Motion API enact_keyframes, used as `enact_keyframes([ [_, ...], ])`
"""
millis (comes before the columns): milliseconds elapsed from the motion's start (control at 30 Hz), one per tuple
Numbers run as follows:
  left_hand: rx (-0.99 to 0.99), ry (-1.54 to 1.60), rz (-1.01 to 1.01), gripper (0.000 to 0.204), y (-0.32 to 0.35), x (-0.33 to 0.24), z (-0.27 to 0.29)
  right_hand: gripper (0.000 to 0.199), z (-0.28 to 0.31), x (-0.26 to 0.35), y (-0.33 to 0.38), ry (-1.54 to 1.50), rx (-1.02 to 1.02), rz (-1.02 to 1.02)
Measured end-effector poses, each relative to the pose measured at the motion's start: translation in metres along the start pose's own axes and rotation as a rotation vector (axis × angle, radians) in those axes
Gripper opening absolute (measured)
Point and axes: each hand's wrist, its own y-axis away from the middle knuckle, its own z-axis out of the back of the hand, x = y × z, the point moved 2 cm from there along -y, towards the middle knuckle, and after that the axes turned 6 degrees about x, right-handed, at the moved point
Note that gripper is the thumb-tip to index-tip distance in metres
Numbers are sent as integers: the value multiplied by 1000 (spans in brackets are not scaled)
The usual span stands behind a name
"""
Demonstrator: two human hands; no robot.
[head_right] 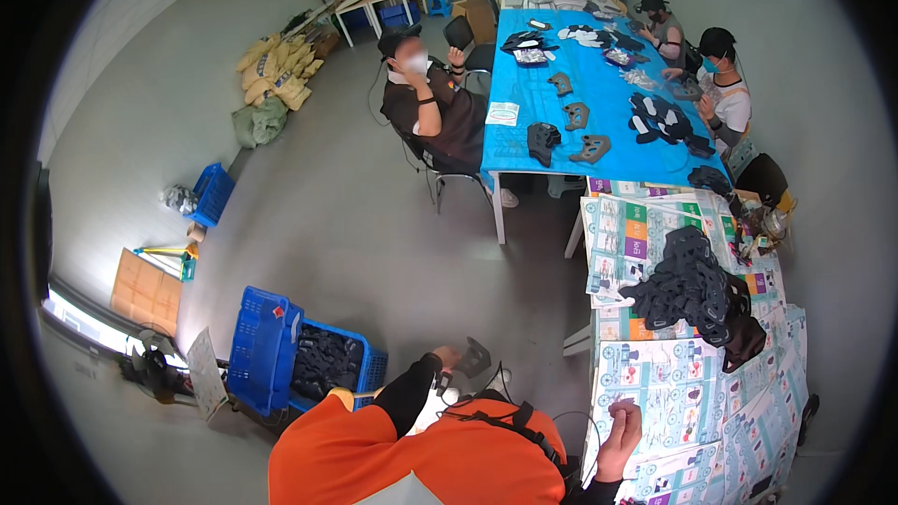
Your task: Apply glue to shoe components using a glue gun at a workstation.
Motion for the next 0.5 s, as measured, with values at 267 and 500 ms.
enact_keyframes([
  [267, -23, -52, -62, 33, -10, 10, -4, 15, 3, -9, -2, 7, 64, 4],
  [500, -16, -108, -37, 35, -11, 10, -5, 6, 13, 15, -6, 58, 15, 13],
])
